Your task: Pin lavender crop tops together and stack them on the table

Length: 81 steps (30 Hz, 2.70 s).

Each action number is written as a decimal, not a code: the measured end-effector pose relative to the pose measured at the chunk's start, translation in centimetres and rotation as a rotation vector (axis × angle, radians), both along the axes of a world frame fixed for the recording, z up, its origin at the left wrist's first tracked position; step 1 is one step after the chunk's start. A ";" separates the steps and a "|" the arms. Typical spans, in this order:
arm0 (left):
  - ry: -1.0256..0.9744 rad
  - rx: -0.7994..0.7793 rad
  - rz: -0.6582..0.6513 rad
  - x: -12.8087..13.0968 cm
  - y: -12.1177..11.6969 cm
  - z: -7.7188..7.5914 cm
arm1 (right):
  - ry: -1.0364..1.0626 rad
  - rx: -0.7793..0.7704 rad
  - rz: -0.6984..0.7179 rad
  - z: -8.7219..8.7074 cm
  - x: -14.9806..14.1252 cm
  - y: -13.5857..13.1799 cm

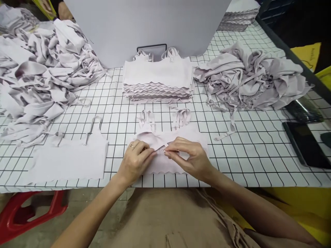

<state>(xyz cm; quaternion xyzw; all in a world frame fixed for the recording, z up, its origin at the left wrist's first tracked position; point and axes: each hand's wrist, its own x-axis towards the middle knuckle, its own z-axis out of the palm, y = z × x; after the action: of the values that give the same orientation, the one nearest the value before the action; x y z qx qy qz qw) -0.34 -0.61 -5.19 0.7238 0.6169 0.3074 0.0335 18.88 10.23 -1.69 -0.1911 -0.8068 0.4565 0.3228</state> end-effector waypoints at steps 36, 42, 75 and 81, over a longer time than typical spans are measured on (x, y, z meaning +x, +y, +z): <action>-1.501 -0.901 0.311 -1.6 2.7 2.6 | -0.199 -1.052 -0.024 -2.1 -3.6 -1.1; -1.519 -0.880 0.323 -1.5 2.6 2.5 | -0.161 -1.185 0.040 -1.9 -3.5 -1.0; -1.644 -0.945 0.292 -0.6 2.1 2.4 | -0.308 -0.995 0.011 -0.7 -3.0 -0.7; -1.647 -0.948 0.290 -0.6 2.1 2.3 | -0.297 -1.000 -0.057 -1.0 -3.0 -1.0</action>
<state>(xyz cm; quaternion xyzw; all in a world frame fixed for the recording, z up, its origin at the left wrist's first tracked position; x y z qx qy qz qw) -0.92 1.49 -2.85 0.1087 0.5436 0.4389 0.7071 15.88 9.22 -2.66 -0.4064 -0.5219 0.7450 0.0863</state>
